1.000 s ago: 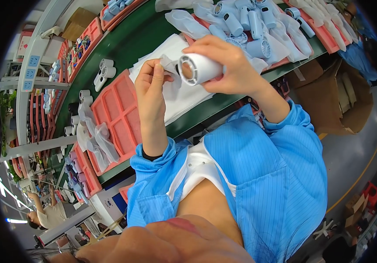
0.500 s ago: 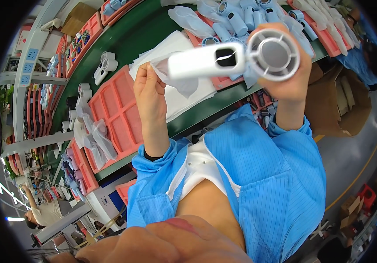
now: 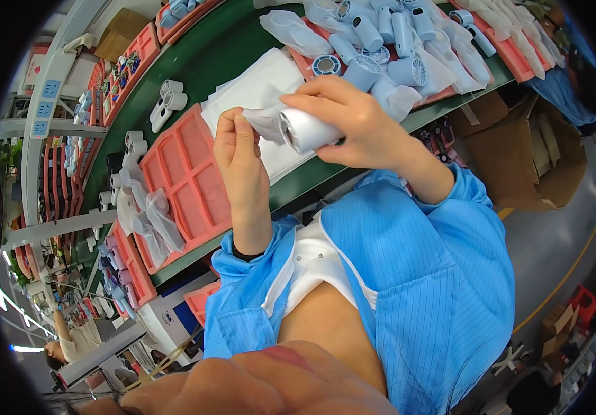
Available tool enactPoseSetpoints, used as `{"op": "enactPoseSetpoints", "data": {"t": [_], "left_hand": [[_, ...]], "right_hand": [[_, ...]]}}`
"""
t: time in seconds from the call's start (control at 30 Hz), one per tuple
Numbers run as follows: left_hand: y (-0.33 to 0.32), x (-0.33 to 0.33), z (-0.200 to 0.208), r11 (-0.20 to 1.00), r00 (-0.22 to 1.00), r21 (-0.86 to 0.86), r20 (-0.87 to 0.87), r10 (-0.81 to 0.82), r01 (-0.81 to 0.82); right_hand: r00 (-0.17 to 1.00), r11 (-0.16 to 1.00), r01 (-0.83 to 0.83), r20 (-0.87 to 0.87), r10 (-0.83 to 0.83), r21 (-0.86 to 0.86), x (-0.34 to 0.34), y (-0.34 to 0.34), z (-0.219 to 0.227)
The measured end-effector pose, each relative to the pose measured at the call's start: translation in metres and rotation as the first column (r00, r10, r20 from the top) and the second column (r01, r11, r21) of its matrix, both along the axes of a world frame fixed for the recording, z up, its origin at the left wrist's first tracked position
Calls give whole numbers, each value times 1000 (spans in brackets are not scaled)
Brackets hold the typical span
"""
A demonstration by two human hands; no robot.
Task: The person picks up a handheld fan and a plastic sleeve, slides the fan into the sleeve, and places it into a pink tray. This process is repeated for several fans, occasionally folding or moving white sheets on the table.
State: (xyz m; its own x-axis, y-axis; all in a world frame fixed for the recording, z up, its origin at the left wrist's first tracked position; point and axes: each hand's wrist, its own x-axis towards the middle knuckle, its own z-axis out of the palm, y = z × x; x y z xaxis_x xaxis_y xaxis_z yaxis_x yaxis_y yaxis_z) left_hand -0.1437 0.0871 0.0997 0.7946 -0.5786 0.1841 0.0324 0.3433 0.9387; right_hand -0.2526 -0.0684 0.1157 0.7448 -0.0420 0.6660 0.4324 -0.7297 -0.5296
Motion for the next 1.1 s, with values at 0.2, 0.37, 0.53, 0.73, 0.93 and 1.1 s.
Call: {"op": "enactPoseSetpoints", "data": {"t": [0.2, 0.37, 0.53, 0.73, 0.93, 1.1], "left_hand": [[9, 5, 0, 987, 978, -154, -195, -71, 41], [16, 7, 6, 998, 1000, -61, 18, 25, -24], [0, 0, 12, 939, 855, -11, 410, 317, -342], [-9, -3, -6, 876, 277, -180, 904, 327, -447], [-11, -12, 7, 870, 642, 43, 692, 330, -492], [-7, 18, 3, 839, 315, -32, 919, 239, -543]], "right_hand": [[994, 993, 100, 57, -97, -62, 20, 12, -15], [982, 985, 172, 83, -169, -33, 32, 19, -9], [993, 991, 113, 37, -111, -65, 52, 28, -15], [989, 990, 131, 71, -126, -56, 60, 12, -11], [961, 965, 262, 89, -261, -7, 66, 17, -14], [985, 918, -15, -151, 81, 397, 50, 32, -14]]}}
